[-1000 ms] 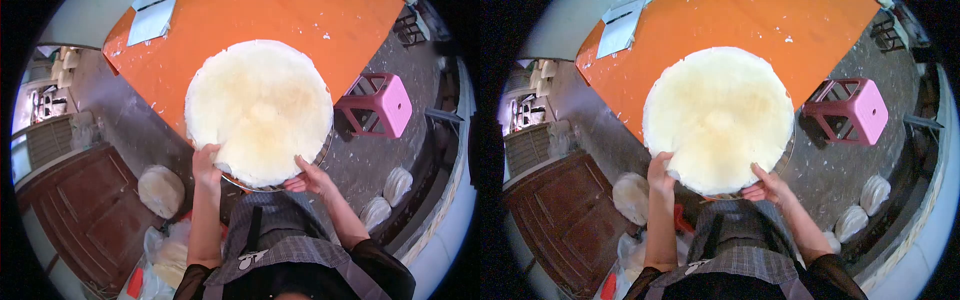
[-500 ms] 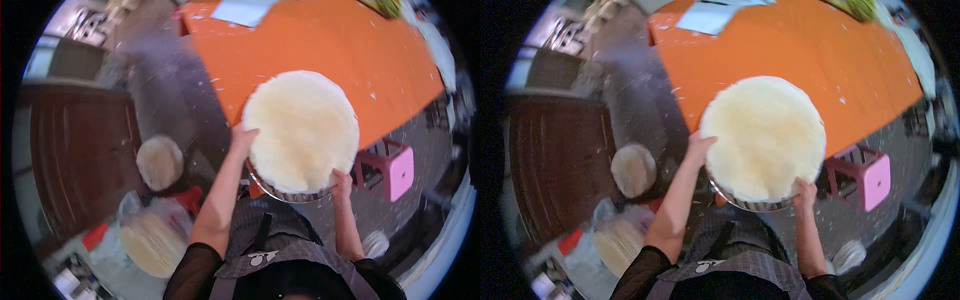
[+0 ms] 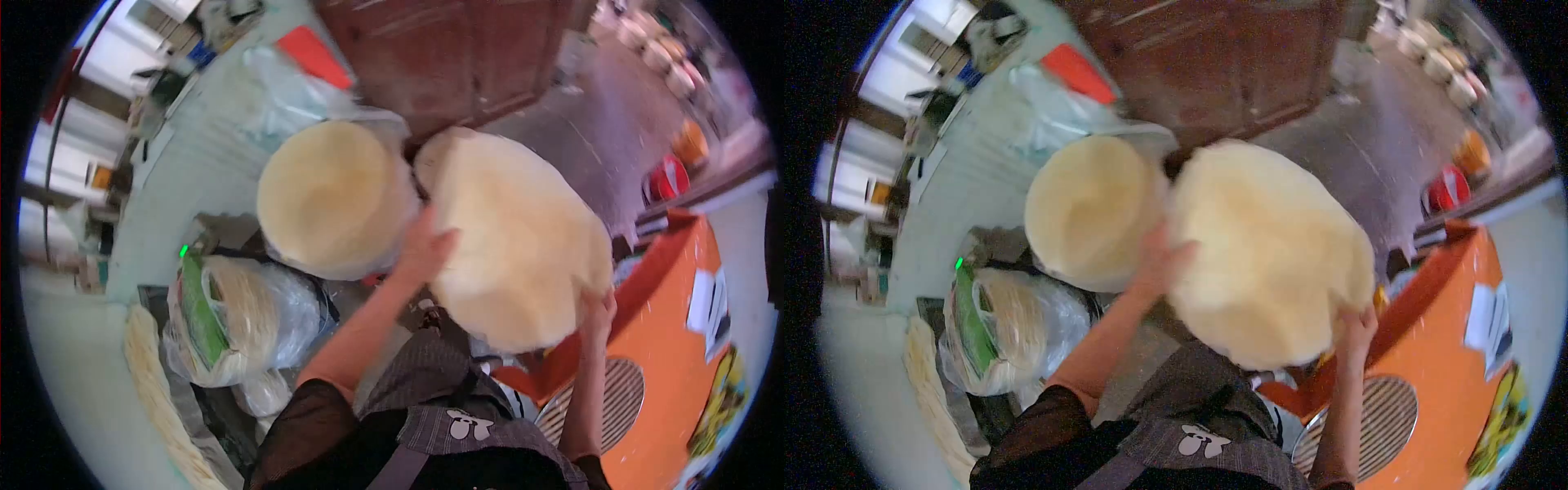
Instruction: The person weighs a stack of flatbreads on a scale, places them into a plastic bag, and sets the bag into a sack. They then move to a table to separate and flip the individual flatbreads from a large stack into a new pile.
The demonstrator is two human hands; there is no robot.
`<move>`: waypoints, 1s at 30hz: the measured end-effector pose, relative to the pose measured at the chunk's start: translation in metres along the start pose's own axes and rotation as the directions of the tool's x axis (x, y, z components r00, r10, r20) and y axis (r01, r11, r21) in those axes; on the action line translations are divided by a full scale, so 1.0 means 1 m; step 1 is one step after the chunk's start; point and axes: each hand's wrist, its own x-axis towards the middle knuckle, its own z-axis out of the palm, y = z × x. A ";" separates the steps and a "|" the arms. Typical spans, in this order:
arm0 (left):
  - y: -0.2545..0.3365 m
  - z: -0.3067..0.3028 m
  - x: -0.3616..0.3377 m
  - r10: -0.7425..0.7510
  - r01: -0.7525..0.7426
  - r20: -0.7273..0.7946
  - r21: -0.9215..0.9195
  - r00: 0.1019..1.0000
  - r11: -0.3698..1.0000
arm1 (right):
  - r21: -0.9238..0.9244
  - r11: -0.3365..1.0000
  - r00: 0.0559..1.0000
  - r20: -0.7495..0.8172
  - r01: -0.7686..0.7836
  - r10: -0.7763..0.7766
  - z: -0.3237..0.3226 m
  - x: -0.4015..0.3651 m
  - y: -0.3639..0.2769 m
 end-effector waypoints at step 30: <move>-0.330 -0.196 -0.051 -0.733 0.770 -0.680 -0.460 0.015 0.443 | -0.759 0.625 0.715 0.537 0.180 0.447 0.534 0.204 0.213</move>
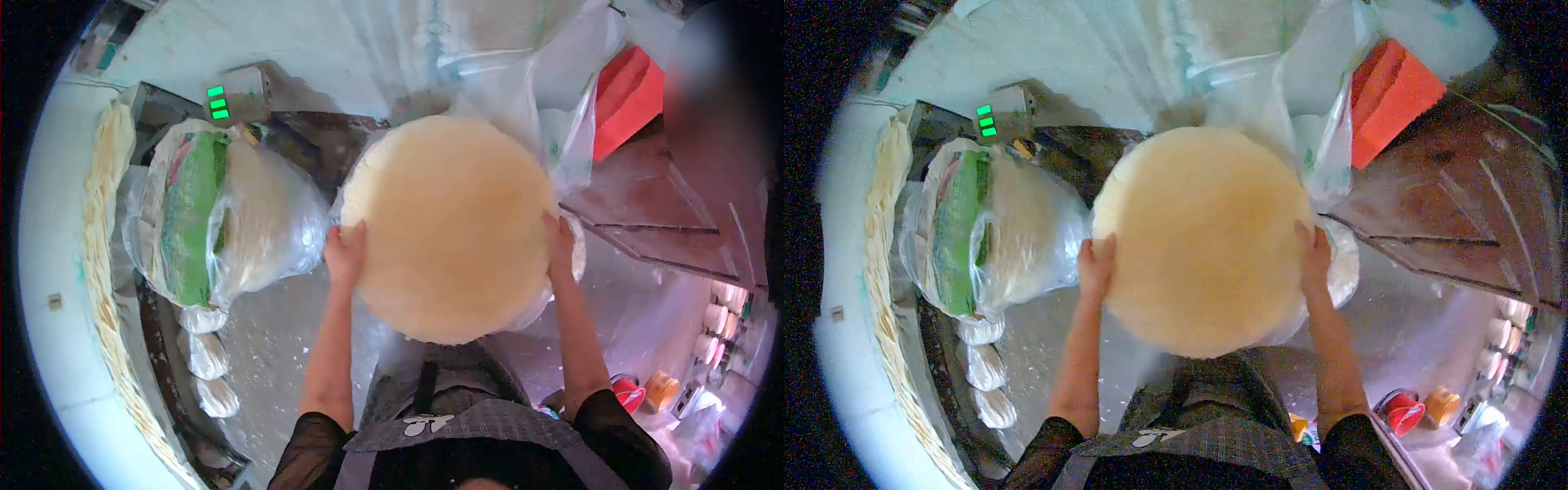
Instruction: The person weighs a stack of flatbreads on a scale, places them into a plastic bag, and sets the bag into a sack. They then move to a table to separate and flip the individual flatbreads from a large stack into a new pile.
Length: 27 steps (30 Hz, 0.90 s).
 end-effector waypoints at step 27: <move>0.033 -0.006 0.015 0.065 0.186 0.410 -0.542 0.910 0.820 | -0.038 0.994 0.941 0.320 -0.100 0.107 -0.001 0.036 -0.019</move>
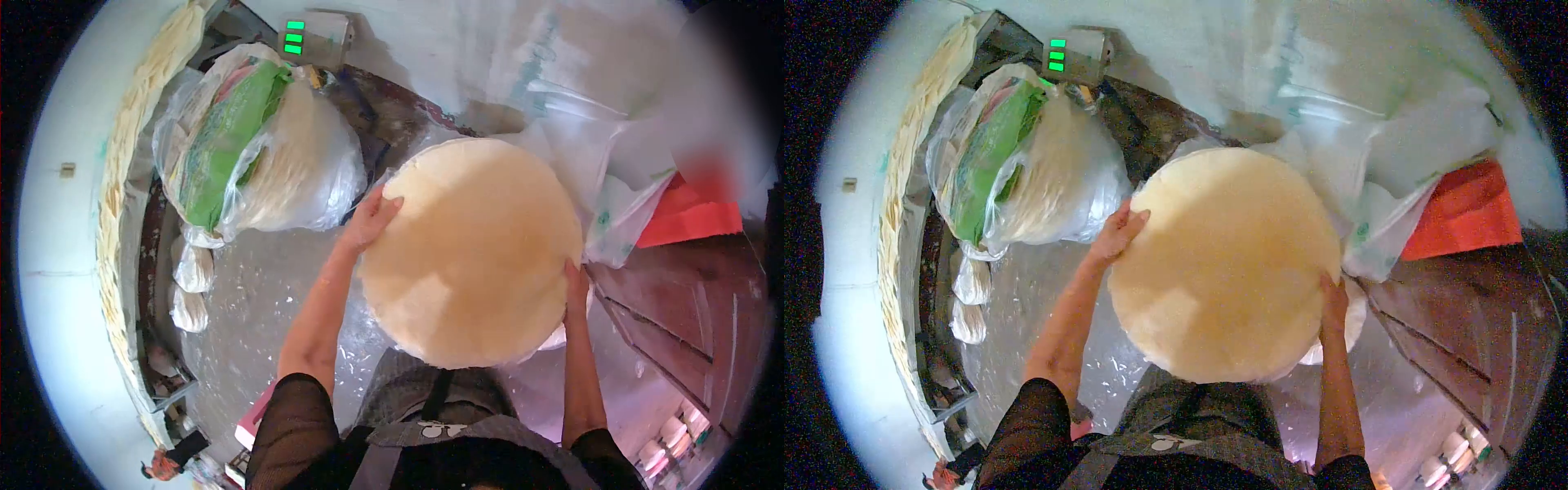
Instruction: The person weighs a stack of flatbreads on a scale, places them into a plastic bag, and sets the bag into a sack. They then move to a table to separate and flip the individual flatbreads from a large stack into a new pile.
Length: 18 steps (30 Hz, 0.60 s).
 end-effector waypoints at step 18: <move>-0.071 -0.009 -0.068 -0.412 0.421 0.117 -0.422 0.904 0.803 | 0.221 0.934 0.933 0.291 -0.280 0.211 0.000 0.016 -0.032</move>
